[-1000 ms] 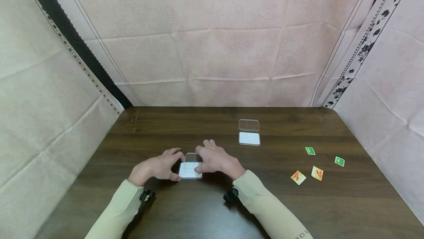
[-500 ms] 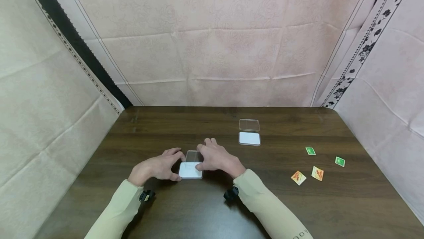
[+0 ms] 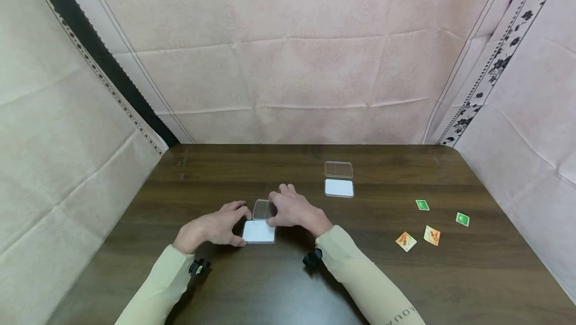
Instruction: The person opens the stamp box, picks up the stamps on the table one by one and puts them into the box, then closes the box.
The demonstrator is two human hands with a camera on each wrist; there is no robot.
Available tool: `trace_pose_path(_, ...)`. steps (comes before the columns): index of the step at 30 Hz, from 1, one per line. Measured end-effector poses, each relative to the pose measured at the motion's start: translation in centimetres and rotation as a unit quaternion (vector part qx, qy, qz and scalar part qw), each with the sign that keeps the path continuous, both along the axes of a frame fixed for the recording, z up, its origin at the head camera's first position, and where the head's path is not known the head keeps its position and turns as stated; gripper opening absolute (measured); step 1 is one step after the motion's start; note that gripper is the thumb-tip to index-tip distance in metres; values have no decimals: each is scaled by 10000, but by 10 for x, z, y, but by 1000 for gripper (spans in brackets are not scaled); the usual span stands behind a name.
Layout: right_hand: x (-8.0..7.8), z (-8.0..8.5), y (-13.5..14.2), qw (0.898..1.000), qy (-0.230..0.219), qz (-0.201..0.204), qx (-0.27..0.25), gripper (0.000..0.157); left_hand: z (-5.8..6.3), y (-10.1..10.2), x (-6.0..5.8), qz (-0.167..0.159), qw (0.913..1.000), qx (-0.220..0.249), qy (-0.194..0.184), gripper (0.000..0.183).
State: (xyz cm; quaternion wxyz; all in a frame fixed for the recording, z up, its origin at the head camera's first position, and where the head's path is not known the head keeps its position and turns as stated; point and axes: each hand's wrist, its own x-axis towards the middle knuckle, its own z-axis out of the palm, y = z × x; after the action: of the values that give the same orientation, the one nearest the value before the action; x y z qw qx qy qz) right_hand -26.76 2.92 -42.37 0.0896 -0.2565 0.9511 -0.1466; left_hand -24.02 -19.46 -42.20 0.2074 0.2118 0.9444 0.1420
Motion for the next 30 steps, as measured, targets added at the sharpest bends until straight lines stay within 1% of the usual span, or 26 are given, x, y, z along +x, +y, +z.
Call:
trace_pose_path(9, -8, -1, -3, 10000, -8, -15, 47, 56, 1, -1, -1, 30, 10000, -17, 0, 49)
trace_pose_path(17, -14, -4, -6, 9999, -125, -67, 51, 57, 2, -2, 0, 36, 10000, -49, -50, 50)
trace_pose_path(22, -18, -6, -5, 9998, -149, -146, 53, 57, 2, -1, 0, 50, 9999, -56, -72, 50)
trace_pose_path(30, -21, -6, -7, 9998, -102, -105, 102, 56, 2, 1, -1, 108, 9998, -86, -120, 50)
